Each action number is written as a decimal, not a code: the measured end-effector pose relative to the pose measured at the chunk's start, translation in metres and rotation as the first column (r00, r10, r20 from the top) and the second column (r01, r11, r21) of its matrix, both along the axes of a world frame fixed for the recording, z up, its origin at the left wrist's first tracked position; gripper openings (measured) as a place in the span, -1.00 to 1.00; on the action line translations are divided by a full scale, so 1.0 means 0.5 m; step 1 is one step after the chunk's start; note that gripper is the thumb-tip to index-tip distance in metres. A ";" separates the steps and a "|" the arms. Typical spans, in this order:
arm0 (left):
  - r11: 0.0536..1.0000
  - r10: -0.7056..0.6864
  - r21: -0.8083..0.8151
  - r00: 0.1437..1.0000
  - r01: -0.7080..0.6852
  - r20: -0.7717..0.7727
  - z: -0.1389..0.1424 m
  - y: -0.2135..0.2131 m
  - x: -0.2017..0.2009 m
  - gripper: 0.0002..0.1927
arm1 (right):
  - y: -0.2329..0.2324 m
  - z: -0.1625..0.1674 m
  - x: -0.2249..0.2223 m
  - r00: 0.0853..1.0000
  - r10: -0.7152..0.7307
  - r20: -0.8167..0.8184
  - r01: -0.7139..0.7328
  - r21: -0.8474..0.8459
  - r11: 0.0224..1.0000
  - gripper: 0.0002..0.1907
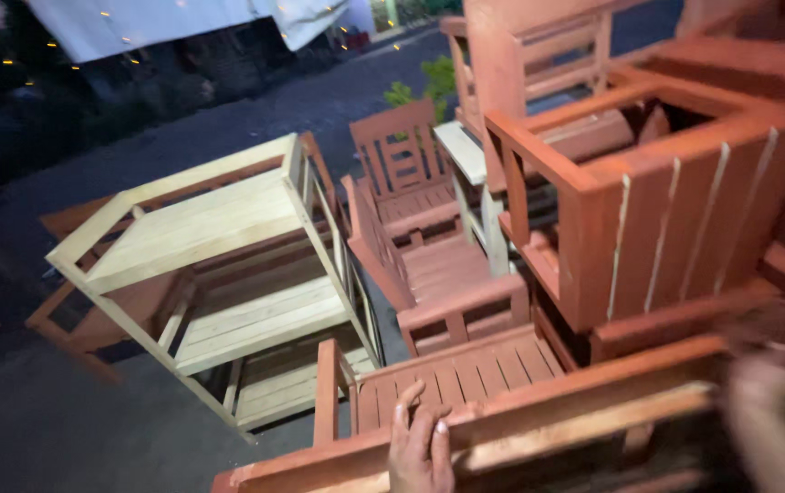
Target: The person wipes a reddish wood stain onto wooden furniture frames using a cloth. They rub the stain along the rails and slats of several bench and chair frames, dip the cloth into a bowl of stain, and continue coating the surfaces of the stacked furniture pieces.
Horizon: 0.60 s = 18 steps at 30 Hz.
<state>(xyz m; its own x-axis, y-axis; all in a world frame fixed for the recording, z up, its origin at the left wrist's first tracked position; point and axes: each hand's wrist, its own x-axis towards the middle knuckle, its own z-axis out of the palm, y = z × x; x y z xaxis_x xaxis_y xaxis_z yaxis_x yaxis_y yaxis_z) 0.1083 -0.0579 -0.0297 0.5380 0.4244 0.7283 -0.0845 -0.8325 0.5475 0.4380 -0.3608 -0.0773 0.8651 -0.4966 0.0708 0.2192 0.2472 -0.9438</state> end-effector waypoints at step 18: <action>0.976 -0.050 -0.217 0.996 0.032 -0.075 0.081 -0.010 0.057 -0.78 | 0.081 0.045 -0.039 0.969 0.246 -0.040 -0.244 -0.355 0.903 -0.59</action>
